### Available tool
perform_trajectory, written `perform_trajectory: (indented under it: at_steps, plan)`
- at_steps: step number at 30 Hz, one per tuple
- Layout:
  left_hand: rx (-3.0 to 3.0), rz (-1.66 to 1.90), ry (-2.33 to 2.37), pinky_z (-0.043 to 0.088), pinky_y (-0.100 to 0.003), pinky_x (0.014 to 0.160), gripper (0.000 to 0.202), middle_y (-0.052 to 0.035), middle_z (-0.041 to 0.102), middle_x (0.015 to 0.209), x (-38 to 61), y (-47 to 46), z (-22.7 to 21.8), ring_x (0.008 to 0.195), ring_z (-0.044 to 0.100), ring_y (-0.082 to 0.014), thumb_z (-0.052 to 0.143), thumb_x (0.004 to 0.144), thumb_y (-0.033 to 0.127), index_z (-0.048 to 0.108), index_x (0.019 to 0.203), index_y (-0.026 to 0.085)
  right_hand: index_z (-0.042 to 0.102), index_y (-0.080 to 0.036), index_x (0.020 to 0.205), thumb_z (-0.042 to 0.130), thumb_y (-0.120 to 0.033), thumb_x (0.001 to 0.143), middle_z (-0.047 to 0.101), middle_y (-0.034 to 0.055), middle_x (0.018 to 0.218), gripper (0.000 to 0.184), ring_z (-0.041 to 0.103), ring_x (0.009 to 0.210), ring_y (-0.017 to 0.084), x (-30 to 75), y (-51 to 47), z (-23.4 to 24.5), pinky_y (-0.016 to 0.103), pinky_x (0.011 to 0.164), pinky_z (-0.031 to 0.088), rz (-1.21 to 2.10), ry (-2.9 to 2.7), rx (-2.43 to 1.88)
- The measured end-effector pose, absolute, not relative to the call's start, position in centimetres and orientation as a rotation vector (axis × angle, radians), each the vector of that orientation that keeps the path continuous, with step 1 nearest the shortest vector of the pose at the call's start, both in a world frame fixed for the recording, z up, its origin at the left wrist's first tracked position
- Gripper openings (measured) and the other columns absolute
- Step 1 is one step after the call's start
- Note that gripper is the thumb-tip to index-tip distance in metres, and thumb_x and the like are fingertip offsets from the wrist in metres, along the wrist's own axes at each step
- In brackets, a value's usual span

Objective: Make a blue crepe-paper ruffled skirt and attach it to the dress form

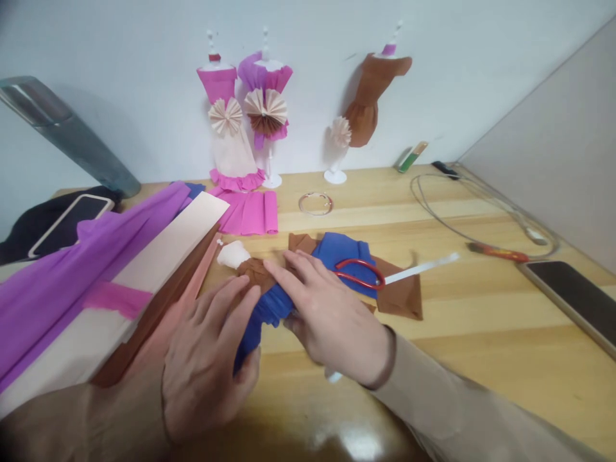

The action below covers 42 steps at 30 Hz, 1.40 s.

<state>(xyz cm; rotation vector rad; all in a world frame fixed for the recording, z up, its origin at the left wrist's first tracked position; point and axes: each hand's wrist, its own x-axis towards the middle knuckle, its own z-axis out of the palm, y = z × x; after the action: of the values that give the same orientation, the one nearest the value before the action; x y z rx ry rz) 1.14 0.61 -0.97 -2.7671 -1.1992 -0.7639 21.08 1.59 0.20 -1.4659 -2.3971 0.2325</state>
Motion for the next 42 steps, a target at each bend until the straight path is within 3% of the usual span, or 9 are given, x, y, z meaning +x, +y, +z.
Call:
perform_trajectory:
  at_steps: [4, 9, 18, 23, 29, 35, 42]
  plan:
    - [-2.799, -0.77, -1.148, 0.05, -0.052, 0.091, 0.054, -0.0178, 0.056, 0.129, 1.1, 0.3, -1.1, 0.117, 0.051, -0.0343, 0.05, 0.071, 0.01, 0.052, 0.125, 0.01, 0.046, -0.008, 0.137, 0.052, -0.007, 0.074, 0.05, 0.0211, 0.138, 0.064, 0.051, 0.125, 0.035, 20.8, 2.1, -0.2, 0.053, 0.098, 0.049, 0.209, -2.415, -1.46]
    - [-2.845, -0.766, -1.074, 0.051, -0.051, 0.088, 0.047, -0.0162, 0.061, 0.122, 1.0, 0.2, -1.5, 0.112, 0.055, -0.0334, 0.049, 0.076, 0.011, 0.054, 0.122, 0.01, 0.056, -0.009, 0.128, 0.049, -0.009, 0.079, 0.058, 0.017, 0.132, 0.05, 0.059, 0.117, 0.03, 21.1, 2.1, -0.5, 0.047, 0.092, 0.055, 0.181, -2.335, -1.489]
    - [-2.764, -0.817, -1.095, 0.053, -0.05, 0.086, 0.014, -0.0136, 0.064, 0.11, 1.5, 0.9, -1.3, 0.109, 0.057, -0.0322, 0.055, 0.079, 0.017, 0.058, 0.092, 0.014, 0.061, -0.011, 0.122, 0.053, -0.011, 0.079, 0.067, 0.0149, 0.12, 0.043, 0.068, 0.101, 0.028, 21.3, 2.7, 0.2, 0.041, 0.077, 0.061, 0.033, -2.426, -1.518]
    - [-2.763, -0.819, -1.162, 0.053, -0.051, 0.085, 0.013, -0.0138, 0.063, 0.106, 2.3, 1.6, -1.1, 0.11, 0.057, -0.0333, 0.059, 0.077, 0.023, 0.055, 0.086, 0.015, 0.062, -0.01, 0.119, 0.053, -0.007, 0.076, 0.071, 0.0142, 0.111, 0.044, 0.071, 0.089, 0.027, 21.2, 3.0, 0.3, 0.037, 0.07, 0.06, 0.034, -2.48, -1.523]
    - [-2.742, -0.825, -1.09, 0.052, -0.053, 0.089, 0.005, -0.0176, 0.062, 0.119, 2.2, 2.2, -1.5, 0.116, 0.055, -0.0366, 0.055, 0.075, 0.014, 0.057, 0.079, 0.014, 0.064, -0.012, 0.115, 0.05, -0.001, 0.075, 0.073, 0.0117, 0.104, 0.043, 0.072, 0.084, 0.023, 21.3, 3.1, 0.0, 0.033, 0.071, 0.058, 0.047, -2.46, -1.56]
    - [-2.753, -0.878, -1.016, 0.055, -0.053, 0.086, 0.006, -0.0171, 0.067, 0.112, 2.1, 2.1, -1.7, 0.109, 0.061, -0.0358, 0.053, 0.077, 0.014, 0.058, 0.077, 0.013, 0.058, -0.011, 0.124, 0.059, -0.009, 0.076, 0.074, 0.0097, 0.096, 0.049, 0.071, 0.079, 0.023, 21.0, 3.3, 0.3, 0.031, 0.063, 0.054, -0.059, -2.497, -1.574]
    - [-2.72, -0.93, -0.926, 0.06, -0.044, 0.078, 0.009, -0.0179, 0.069, 0.107, 2.0, 2.1, -1.8, 0.102, 0.065, -0.0321, 0.052, 0.079, 0.01, 0.058, 0.073, 0.013, 0.067, -0.013, 0.101, 0.056, -0.007, 0.078, 0.076, 0.009, 0.088, 0.026, 0.072, 0.069, 0.022, 20.9, 3.6, 0.5, 0.028, 0.058, 0.052, -0.011, -2.497, -1.618]
